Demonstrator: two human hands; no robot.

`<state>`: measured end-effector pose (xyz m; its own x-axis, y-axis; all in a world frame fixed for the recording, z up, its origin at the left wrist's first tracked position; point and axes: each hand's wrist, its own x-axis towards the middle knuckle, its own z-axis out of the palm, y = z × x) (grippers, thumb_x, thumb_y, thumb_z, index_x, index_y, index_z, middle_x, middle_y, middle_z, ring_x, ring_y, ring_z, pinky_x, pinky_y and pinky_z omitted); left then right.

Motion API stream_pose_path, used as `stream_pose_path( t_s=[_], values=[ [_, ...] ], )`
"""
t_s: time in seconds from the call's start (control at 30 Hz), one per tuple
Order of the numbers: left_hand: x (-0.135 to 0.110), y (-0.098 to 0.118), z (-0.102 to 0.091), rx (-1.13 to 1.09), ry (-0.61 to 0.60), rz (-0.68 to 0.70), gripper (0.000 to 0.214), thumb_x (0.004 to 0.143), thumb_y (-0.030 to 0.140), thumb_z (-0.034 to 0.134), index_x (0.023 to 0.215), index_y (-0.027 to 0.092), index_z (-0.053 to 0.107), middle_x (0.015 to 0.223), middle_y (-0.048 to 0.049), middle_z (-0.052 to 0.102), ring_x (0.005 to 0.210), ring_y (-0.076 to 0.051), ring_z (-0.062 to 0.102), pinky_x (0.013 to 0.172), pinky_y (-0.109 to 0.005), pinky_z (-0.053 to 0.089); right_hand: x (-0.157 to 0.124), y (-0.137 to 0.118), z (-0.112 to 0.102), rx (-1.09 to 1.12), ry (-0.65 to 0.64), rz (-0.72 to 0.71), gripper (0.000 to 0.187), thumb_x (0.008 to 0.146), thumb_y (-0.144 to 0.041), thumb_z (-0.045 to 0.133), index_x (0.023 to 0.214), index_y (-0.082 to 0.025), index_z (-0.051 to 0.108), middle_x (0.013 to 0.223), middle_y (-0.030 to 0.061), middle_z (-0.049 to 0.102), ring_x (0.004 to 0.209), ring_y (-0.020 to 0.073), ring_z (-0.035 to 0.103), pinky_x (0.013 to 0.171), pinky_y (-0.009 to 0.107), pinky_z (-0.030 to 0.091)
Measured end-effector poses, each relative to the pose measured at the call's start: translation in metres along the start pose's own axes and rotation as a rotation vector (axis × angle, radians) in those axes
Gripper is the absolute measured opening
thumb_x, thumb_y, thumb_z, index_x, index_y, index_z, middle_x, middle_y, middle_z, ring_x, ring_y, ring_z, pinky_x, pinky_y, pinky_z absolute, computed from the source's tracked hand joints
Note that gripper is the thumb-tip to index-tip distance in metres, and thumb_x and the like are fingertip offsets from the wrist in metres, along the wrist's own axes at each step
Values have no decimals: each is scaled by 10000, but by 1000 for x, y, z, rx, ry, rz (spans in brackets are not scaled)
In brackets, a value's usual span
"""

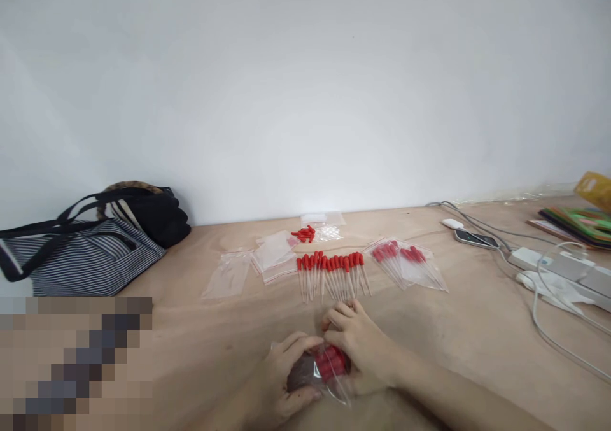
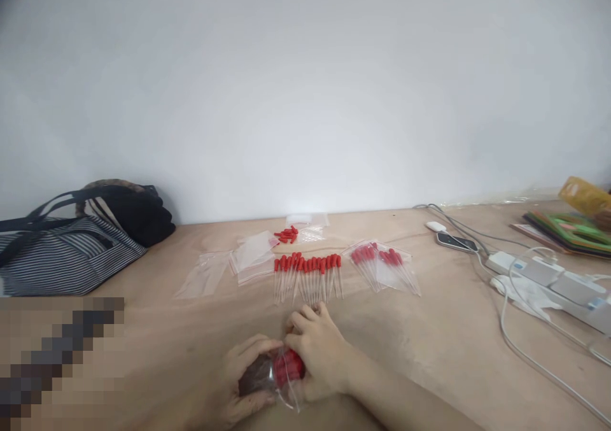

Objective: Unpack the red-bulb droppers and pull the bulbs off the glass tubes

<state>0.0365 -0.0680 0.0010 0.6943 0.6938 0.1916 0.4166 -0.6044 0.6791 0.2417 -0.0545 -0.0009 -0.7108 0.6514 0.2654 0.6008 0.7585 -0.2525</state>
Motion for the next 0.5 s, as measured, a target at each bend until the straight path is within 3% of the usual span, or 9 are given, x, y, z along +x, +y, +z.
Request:
stream_pose_path(
  t_s=[0.23,0.37,0.5],
  values=[
    [-3,-3,1,43,16,-20,416,711,231,618,1097,247,463,980,-26,575,861,-176,549,754,-278,436,-4,2,-11,-72,-17,-49,277,557,-382,614,732,-176,552,961,31,529,868,194,442,757,372,280],
    [-2,-5,1,70,1,-13,410,718,236,609,1099,254,459,945,-18,578,794,-162,555,705,-274,440,-10,10,-18,-40,-59,9,222,546,-350,603,648,-172,517,902,24,528,814,173,466,742,336,312],
    [-2,-3,-2,71,-5,-7,423,720,231,605,1116,256,458,992,-27,573,856,-173,550,749,-290,439,-17,17,-24,74,-108,116,136,571,-243,574,659,-173,497,799,5,523,707,129,485,635,254,345]
  ],
)
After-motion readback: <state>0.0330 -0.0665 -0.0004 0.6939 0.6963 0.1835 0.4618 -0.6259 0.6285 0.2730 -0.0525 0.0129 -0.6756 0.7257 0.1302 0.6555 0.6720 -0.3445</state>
